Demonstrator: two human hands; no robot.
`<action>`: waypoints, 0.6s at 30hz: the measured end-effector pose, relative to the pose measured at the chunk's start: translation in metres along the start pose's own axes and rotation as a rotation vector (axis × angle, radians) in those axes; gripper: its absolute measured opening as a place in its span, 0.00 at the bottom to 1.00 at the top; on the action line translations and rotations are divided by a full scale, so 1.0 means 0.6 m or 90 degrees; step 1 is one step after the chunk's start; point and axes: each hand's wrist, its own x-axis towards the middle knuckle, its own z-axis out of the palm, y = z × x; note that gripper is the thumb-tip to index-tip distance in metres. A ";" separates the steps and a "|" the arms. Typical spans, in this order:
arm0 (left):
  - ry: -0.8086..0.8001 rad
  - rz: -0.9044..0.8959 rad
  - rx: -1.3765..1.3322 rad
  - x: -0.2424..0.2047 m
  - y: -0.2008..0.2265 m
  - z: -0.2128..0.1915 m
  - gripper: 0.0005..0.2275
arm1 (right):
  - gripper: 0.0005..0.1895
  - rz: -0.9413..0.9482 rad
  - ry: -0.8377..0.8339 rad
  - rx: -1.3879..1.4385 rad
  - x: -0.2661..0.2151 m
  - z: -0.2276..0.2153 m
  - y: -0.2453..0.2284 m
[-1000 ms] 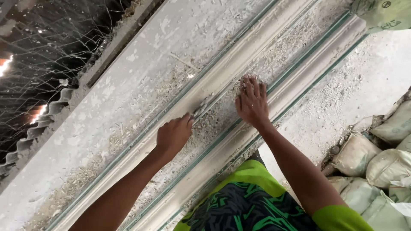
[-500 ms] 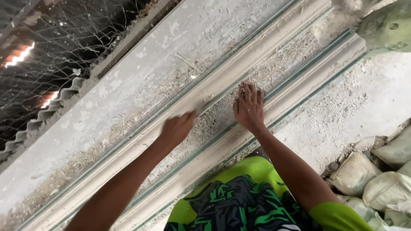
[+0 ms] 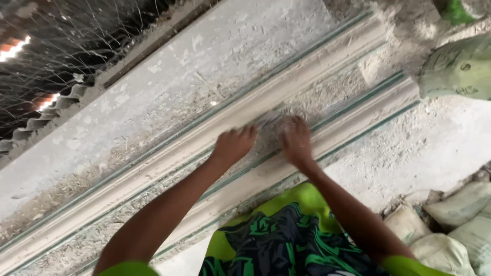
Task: Scraping and cleaning excess plaster from decorative gypsum moldings using a putty knife.
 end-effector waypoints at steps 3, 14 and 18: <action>-0.156 -0.009 0.002 -0.084 -0.023 -0.052 0.20 | 0.18 0.274 -0.109 0.124 0.034 -0.091 0.128; -0.111 -0.009 0.010 0.039 0.005 -0.037 0.18 | 0.31 0.118 0.003 -0.253 0.119 -0.136 0.307; -0.116 0.018 0.051 0.096 0.020 -0.030 0.21 | 0.33 0.151 -0.027 -0.212 0.133 -0.158 0.279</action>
